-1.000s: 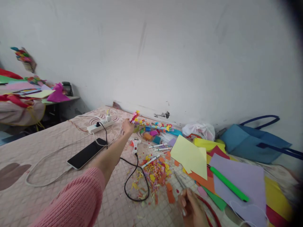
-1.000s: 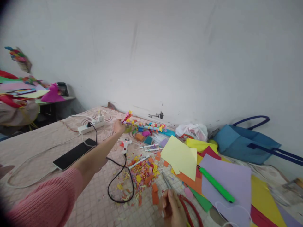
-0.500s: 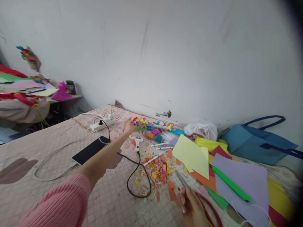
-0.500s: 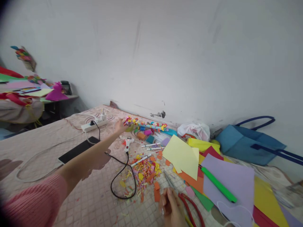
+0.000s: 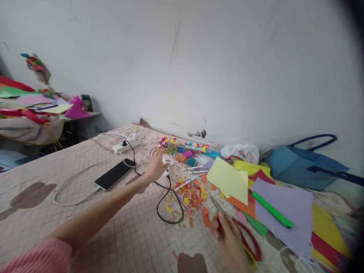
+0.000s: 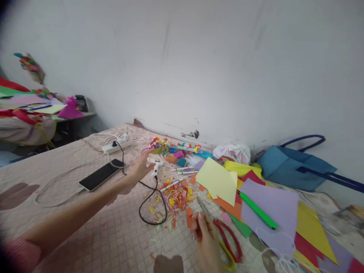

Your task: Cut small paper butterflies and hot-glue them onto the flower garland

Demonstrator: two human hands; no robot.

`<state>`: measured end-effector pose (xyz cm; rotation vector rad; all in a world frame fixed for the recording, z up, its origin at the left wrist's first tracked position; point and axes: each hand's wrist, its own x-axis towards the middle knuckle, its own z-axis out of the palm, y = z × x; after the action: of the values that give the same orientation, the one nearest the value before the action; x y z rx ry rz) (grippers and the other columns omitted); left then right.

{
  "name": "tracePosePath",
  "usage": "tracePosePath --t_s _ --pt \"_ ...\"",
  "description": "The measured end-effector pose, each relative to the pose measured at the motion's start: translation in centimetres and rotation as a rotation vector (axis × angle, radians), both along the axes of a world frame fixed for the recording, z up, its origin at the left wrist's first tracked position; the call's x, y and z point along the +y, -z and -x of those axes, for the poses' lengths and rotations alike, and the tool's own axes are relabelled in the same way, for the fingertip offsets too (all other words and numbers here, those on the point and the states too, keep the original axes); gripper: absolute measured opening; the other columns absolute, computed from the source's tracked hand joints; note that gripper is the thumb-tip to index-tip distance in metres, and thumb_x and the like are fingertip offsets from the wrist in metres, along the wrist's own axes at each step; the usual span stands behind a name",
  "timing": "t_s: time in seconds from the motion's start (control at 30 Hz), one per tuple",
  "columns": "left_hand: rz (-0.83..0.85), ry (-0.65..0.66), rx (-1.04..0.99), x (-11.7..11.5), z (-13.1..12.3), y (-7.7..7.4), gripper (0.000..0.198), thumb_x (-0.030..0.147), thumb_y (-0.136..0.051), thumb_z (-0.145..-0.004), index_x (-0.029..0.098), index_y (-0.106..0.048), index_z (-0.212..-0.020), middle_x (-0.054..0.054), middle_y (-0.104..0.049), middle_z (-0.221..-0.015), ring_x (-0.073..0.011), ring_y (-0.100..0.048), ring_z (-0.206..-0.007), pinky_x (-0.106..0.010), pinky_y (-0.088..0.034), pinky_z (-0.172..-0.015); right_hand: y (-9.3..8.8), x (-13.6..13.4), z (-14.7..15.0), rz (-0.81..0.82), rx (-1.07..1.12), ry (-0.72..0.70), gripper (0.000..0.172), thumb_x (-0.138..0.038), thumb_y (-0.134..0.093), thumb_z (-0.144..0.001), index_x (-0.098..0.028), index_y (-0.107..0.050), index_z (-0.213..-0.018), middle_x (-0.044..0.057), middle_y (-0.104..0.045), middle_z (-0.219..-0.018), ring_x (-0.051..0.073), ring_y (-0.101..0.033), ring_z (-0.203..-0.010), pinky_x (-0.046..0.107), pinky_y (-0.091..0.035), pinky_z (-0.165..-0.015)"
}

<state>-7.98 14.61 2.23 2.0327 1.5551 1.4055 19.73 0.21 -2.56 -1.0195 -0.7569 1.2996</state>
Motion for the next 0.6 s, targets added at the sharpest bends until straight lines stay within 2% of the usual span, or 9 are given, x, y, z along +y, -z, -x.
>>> tracePosePath --t_s 0.07,0.17,0.23,0.3,0.37,0.43,0.6 --pt "0.005 0.11 0.001 -3.3 -1.1 -0.3 0.042 0.014 -0.06 -0.076 0.021 -0.053 -0.116 -0.009 -0.059 -0.119 -0.0248 -0.052 -0.114 -0.041 -0.041 -0.098 -0.5 -0.2 0.7 -0.024 -0.015 0.006 0.024 -0.041 -0.074 -0.069 -0.019 -0.066 -0.071 -0.002 -0.055 -0.056 0.009 -0.044 -0.048 0.021 -0.036 -0.045" --pt "0.071 0.286 -0.025 -7.5 -3.0 -0.2 0.025 0.022 -0.055 -0.081 0.023 -0.059 -0.106 -0.005 -0.069 -0.097 -0.0199 -0.065 -0.09 -0.032 -0.052 -0.077 -1.3 -0.6 1.9 -0.078 0.015 -0.056 0.032 -0.05 -0.068 -0.073 -0.018 -0.069 -0.08 0.0 -0.06 -0.061 0.008 -0.044 -0.046 0.022 -0.037 -0.045" --pt "0.208 0.471 -0.141 -9.5 -4.2 0.1 0.021 0.026 -0.057 -0.081 0.023 -0.063 -0.1 -0.006 -0.07 -0.093 -0.0184 -0.066 -0.077 -0.029 -0.053 -0.066 -1.9 -0.9 2.5 -0.099 0.088 -0.19 0.048 -0.062 -0.06 -0.073 -0.02 -0.069 -0.093 0.006 -0.068 -0.088 0.009 -0.049 -0.048 0.024 -0.042 -0.047" --pt "0.359 0.591 -0.253 -10.9 -5.5 0.5 0.024 0.031 -0.061 -0.077 0.021 -0.065 -0.098 -0.007 -0.069 -0.094 -0.0171 -0.065 -0.068 -0.027 -0.051 -0.056 -2.3 -1.3 3.0 -0.108 0.144 -0.309 0.059 -0.07 -0.053 -0.072 -0.023 -0.066 -0.106 0.009 -0.064 -0.111 0.012 -0.055 -0.053 0.026 -0.044 -0.046" --pt "0.479 0.636 -0.329 -12.0 -6.8 0.8 0.028 0.038 -0.062 -0.075 0.019 -0.066 -0.096 -0.007 -0.069 -0.091 -0.0157 -0.063 -0.062 -0.024 -0.047 -0.049 -2.6 -1.6 3.3 -0.112 0.165 -0.367 0.065 -0.073 -0.048 -0.072 -0.025 -0.063 -0.113 0.009 -0.058 -0.124 0.014 -0.058 -0.057 0.027 -0.047 -0.046" --pt "0.538 0.647 -0.371 -12.8 -7.8 1.0 0.03 0.044 -0.059 -0.077 0.017 -0.066 -0.091 -0.005 -0.067 -0.078 -0.0148 -0.062 -0.059 -0.022 -0.044 -0.046 -2.7 -2.0 3.7 -0.126 0.176 -0.391 0.066 -0.074 -0.046 -0.072 -0.026 -0.062 -0.115 0.009 -0.055 -0.129 0.014 -0.059 -0.059 0.027 -0.048 -0.046" --pt "0.515 0.62 -0.361 -13.4 -9.2 1.8 0.035 0.05 -0.06 -0.076 0.016 -0.065 -0.073 0.0 -0.058 -0.051 -0.0121 -0.054 -0.046 -0.021 -0.039 -0.043 -2.8 -3.2 4.6 -0.199 0.151 -0.425 0.064 -0.073 -0.048 -0.072 -0.027 -0.062 -0.114 0.007 -0.061 -0.119 0.016 -0.06 -0.06 0.03 -0.05 -0.049"
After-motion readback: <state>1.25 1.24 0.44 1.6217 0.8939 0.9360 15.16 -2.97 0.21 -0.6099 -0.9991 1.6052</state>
